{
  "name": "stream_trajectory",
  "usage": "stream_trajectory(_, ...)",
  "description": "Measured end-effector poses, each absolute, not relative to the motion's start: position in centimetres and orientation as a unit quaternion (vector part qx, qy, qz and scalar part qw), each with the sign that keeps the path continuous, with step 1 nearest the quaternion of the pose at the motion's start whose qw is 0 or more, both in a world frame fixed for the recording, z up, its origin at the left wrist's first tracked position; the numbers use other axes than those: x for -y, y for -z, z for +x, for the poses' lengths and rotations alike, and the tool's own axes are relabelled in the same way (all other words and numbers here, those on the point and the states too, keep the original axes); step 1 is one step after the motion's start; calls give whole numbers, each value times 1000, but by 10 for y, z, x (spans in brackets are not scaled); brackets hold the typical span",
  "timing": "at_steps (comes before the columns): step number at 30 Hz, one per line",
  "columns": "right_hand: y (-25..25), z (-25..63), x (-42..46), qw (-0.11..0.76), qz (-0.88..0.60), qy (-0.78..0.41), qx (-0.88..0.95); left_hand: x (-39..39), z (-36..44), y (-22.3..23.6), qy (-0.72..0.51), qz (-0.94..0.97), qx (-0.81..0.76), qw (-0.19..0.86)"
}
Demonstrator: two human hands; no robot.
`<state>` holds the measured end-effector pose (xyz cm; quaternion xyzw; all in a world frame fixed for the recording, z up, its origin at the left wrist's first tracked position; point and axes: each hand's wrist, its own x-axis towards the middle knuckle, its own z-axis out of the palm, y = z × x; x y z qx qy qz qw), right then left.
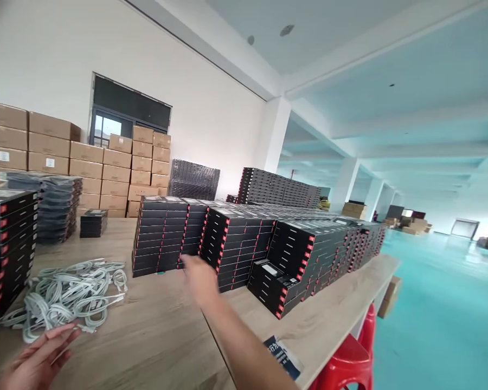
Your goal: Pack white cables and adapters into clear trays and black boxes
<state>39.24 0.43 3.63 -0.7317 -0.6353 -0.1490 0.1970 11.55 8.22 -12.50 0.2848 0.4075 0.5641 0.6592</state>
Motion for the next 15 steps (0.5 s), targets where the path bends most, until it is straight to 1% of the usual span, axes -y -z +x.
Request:
stream_trajectory(4,-45,530,43,145,-846,209,468,-73,116,119,-564,331,-380,654)
stream_trajectory(7,-32,585,85,105,-878,235,403,-65,120,108,-540,372,-390,647)
stream_trajectory(10,-13,598,115,78,-864,264,421,-59,125,100,-505,376,-403,664)
stream_trajectory(12,-3,585,124,77,-832,298,462,-54,130,100,-466,382,-406,687)
stream_trajectory(14,6,554,125,107,-768,342,531,-46,138,105,-429,387,-411,705)
stream_trajectory(15,12,531,122,139,-731,353,567,-41,143,108,-424,389,-415,704)
